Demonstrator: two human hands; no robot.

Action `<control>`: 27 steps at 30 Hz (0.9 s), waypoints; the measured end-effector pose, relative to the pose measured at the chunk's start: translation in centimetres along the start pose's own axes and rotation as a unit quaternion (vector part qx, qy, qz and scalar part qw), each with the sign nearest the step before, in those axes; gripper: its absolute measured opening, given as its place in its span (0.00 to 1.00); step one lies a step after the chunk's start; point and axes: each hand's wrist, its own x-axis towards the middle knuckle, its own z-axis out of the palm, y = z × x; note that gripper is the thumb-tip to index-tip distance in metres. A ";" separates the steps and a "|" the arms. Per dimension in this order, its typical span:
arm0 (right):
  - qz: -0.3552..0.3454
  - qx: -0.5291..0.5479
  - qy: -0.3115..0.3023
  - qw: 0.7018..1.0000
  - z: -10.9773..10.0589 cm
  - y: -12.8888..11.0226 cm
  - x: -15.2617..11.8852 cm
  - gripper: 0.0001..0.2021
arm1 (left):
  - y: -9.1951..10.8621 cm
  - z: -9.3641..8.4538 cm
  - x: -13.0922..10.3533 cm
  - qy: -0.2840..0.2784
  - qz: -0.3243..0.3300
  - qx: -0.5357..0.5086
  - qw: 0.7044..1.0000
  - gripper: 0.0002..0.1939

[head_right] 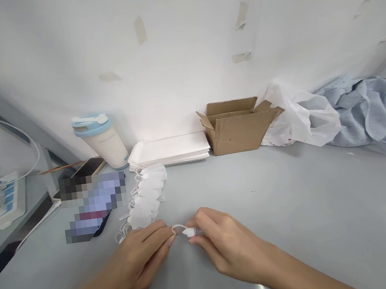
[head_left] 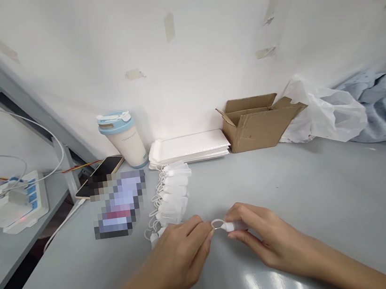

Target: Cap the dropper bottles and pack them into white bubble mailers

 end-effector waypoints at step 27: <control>0.005 -0.010 -0.036 0.999 0.6 0.2 -0.3 0.05 | 0.6 0.0 0.1 -0.069 -0.026 -0.050 0.996 0.11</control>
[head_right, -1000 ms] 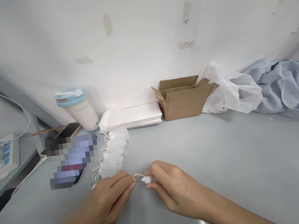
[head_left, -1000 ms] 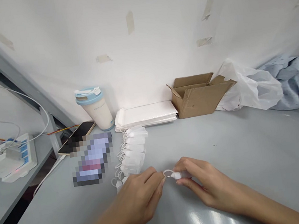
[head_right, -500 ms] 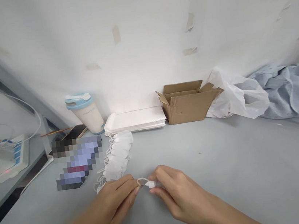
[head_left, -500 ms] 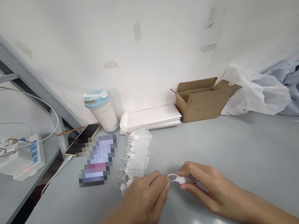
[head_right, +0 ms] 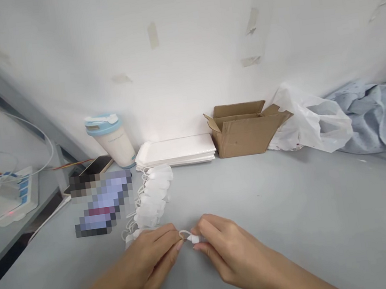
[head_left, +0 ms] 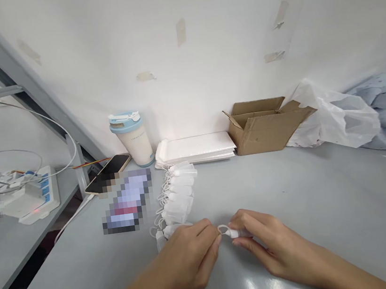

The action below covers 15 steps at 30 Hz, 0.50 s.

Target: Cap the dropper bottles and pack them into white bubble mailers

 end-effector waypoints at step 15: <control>-0.012 0.000 0.008 1.000 -0.1 -0.2 -0.1 0.06 | 0.3 -0.1 -0.1 -0.008 -0.008 -0.013 1.000 0.10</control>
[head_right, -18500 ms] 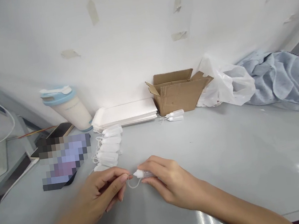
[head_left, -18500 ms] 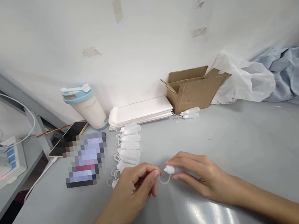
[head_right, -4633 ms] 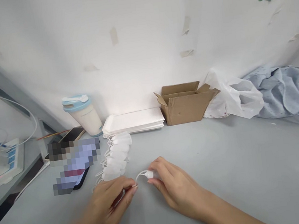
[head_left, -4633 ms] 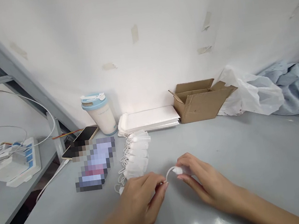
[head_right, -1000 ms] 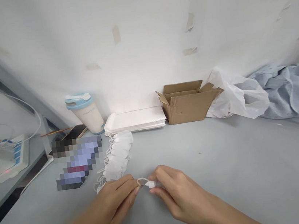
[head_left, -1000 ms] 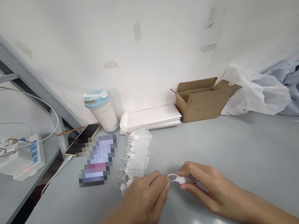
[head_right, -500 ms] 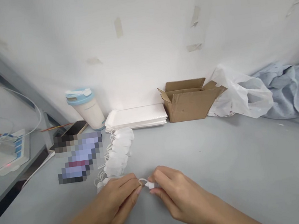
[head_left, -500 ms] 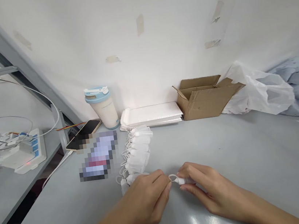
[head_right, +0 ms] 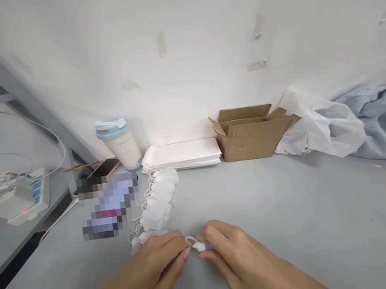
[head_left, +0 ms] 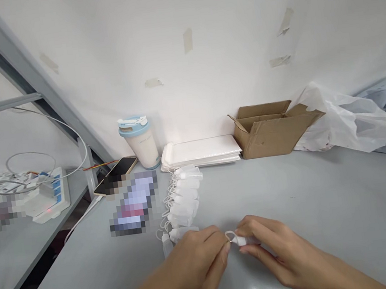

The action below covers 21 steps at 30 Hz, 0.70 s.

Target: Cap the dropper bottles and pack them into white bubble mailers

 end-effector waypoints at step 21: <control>0.017 0.035 -0.004 0.999 0.3 -0.1 0.0 0.08 | 0.3 -0.1 0.3 0.062 -0.019 -0.100 0.993 0.13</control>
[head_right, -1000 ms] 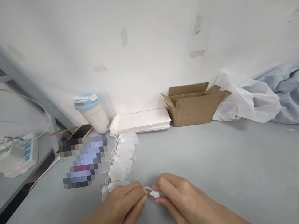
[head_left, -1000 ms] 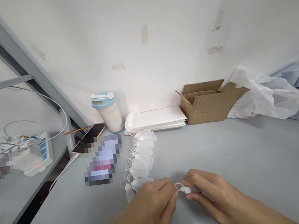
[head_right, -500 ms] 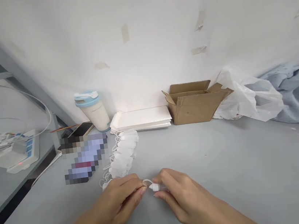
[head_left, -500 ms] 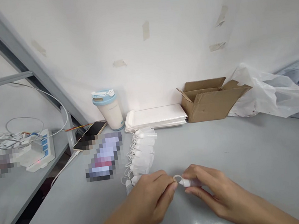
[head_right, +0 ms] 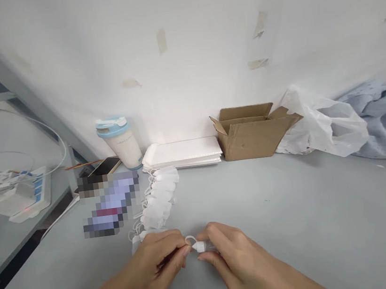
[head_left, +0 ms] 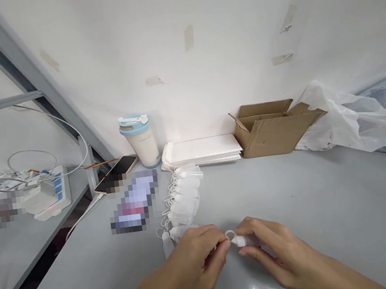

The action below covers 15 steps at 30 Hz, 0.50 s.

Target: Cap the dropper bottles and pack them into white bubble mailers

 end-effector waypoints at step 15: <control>-0.017 -0.025 0.063 0.998 -0.7 -0.7 0.8 0.09 | -0.1 -0.8 0.3 0.052 -0.029 -0.027 0.998 0.08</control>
